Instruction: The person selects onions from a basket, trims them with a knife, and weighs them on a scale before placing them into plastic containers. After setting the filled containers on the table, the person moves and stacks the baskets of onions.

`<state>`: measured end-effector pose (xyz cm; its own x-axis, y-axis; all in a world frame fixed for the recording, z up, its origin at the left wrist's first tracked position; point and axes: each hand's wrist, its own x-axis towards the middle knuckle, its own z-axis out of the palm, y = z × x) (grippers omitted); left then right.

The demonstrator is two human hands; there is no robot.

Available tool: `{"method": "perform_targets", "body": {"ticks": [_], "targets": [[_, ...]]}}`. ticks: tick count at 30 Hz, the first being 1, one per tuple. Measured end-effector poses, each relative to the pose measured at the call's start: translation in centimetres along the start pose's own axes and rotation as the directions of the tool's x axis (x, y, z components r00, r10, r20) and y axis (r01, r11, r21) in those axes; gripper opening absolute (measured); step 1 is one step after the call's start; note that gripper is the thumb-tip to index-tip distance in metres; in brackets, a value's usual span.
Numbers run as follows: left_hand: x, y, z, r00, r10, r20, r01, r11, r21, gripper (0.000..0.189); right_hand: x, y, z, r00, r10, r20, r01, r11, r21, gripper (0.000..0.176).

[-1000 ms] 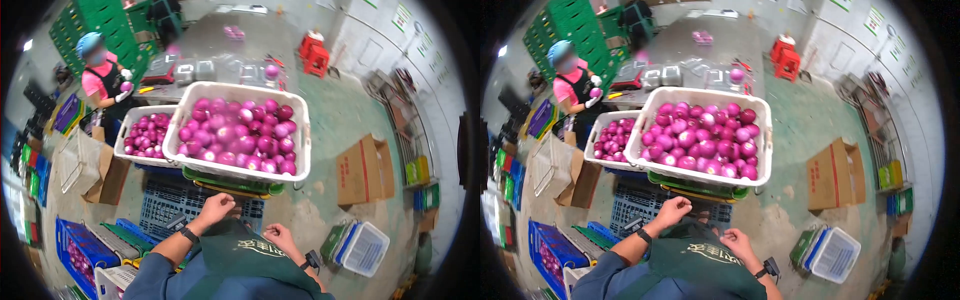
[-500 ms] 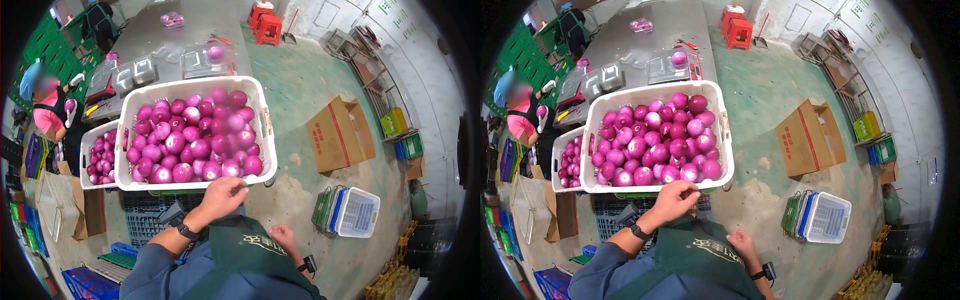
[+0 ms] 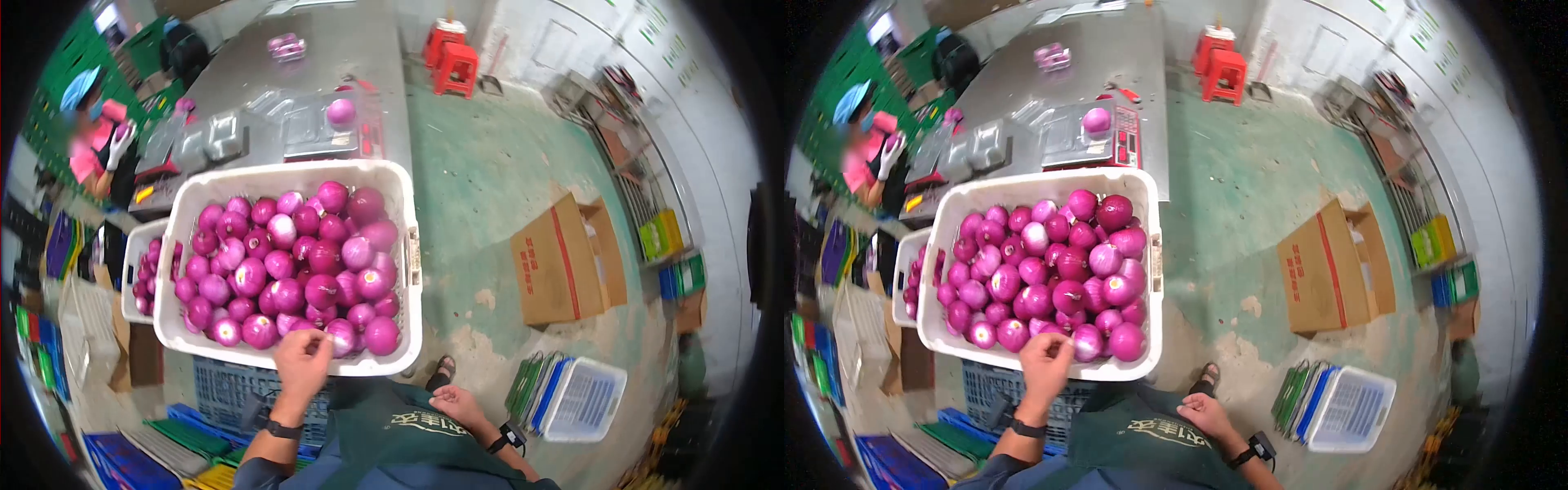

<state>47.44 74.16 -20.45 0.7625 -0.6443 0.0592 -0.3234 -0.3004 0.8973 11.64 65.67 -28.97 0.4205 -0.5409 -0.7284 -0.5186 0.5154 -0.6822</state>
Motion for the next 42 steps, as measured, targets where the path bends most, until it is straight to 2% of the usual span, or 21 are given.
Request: {"method": "perform_targets", "body": {"ticks": [2,3,6,8,10,12,15,20,21,22,25,28,29,30,32,34,36,38,40,41,42], "targets": [[0.5,1.1,0.6,0.986,-0.007,-0.167,0.017,0.998,0.057,0.013,3.4,1.5,-4.2,0.994,0.015,0.108,-0.016,1.0,0.013,0.035],[0.5,1.7,0.8,0.972,-0.102,-0.213,0.084,0.992,-0.089,0.013,5.2,2.0,-6.6,0.986,0.007,0.165,-0.009,1.0,0.012,0.037],[-0.7,0.7,2.2,0.894,-0.064,-0.444,0.001,0.99,-0.139,0.013,11.0,2.7,-13.5,0.958,-0.011,0.286,0.059,0.986,-0.159,0.037],[-1.3,-1.0,2.8,0.842,0.069,-0.536,-0.124,0.99,-0.067,0.012,14.5,3.8,-19.4,0.979,-0.036,0.202,0.089,0.96,-0.264,0.034],[-0.5,-1.2,3.3,0.741,0.044,-0.67,-0.073,0.997,-0.015,0.012,15.0,5.5,-24.7,0.996,-0.089,0.026,0.092,0.964,-0.249,0.031],[0.0,-0.7,3.6,0.745,0.004,-0.667,-0.098,0.99,-0.103,0.012,13.8,3.9,-29.5,0.99,-0.131,-0.046,0.116,0.964,-0.24,0.03],[0.0,-0.1,3.5,0.728,-0.016,-0.685,-0.078,0.991,-0.107,0.015,13.5,4.4,-34.5,0.992,-0.036,-0.121,0.026,0.996,-0.086,0.03],[0.4,-0.5,3.5,0.648,-0.084,-0.757,-0.078,0.981,-0.175,0.024,17.2,2.4,-34.7,0.999,0.051,0.006,-0.048,0.971,-0.235,0.032],[0.4,-1.0,3.1,0.655,-0.091,-0.75,-0.125,0.966,-0.226,0.027,18.8,2.0,-34.4,0.998,0.02,0.052,-0.006,0.967,-0.255,0.033],[0.5,-0.1,3.5,0.614,-0.119,-0.781,-0.062,0.978,-0.198,0.036,19.8,0.8,-33.8,0.997,0.033,0.068,-0.013,0.958,-0.285,0.033],[0.7,0.2,2.8,0.633,-0.171,-0.755,0.018,0.978,-0.206,0.049,24.0,-2.9,-31.7,0.982,0.008,0.186,0.043,0.962,-0.27,0.028],[1.0,0.3,2.5,0.631,-0.193,-0.752,0.017,0.972,-0.235,0.048,29.3,-6.8,-30.9,0.962,0.058,0.267,0.05,0.923,-0.382,0.029],[0.9,0.1,2.3,0.635,-0.225,-0.739,0.024,0.962,-0.272,0.047,31.2,-8.4,-30.9,0.944,-0.017,0.33,0.178,0.868,-0.463,0.025],[0.7,0.0,2.5,0.609,-0.259,-0.75,0.057,0.957,-0.285,0.047,32.6,-10.2,-31.3,0.94,0.017,0.341,0.165,0.853,-0.496,0.025],[1.3,0.2,2.4,0.629,-0.245,-0.738,0.123,0.969,-0.216,0.046,35.3,-15.4,-29.7,0.954,0.028,0.298,0.136,0.846,-0.515,0.021],[1.6,0.2,2.3,0.634,-0.266,-0.726,0.164,0.964,-0.21,0.039,39.8,-19.8,-29.9,0.926,-0.012,0.378,0.205,0.855,-0.476,0.02],[2.4,1.3,3.3,0.655,-0.301,-0.693,0.339,0.937,-0.086,0.031,43.0,-24.5,-28.8,0.924,-0.112,0.367,0.304,0.798,-0.52,0.021],[2.8,1.8,3.6,0.669,-0.342,-0.661,0.402,0.913,-0.065,0.029,43.5,-28.6,-25.9,0.924,-0.132,0.36,0.319,0.785,-0.531,0.02],[3.7,3.0,4.0,0.757,-0.202,-0.622,0.56,0.692,0.456,0.035,44.0,-31.4,-23.6,0.915,-0.187,0.357,0.363,0.767,-0.529,0.019],[3.8,2.6,3.9,0.85,-0.076,-0.521,0.466,0.57,0.677,0.041,44.1,-32.3,-22.6,0.907,-0.137,0.399,0.36,0.743,-0.564,0.022],[3.9,3.0,3.8,0.844,-0.068,-0.532,0.47,0.573,0.672,0.041,44.2,-33.2,-22.0,0.896,-0.086,0.435,0.359,0.716,-0.598,0.025]]}}
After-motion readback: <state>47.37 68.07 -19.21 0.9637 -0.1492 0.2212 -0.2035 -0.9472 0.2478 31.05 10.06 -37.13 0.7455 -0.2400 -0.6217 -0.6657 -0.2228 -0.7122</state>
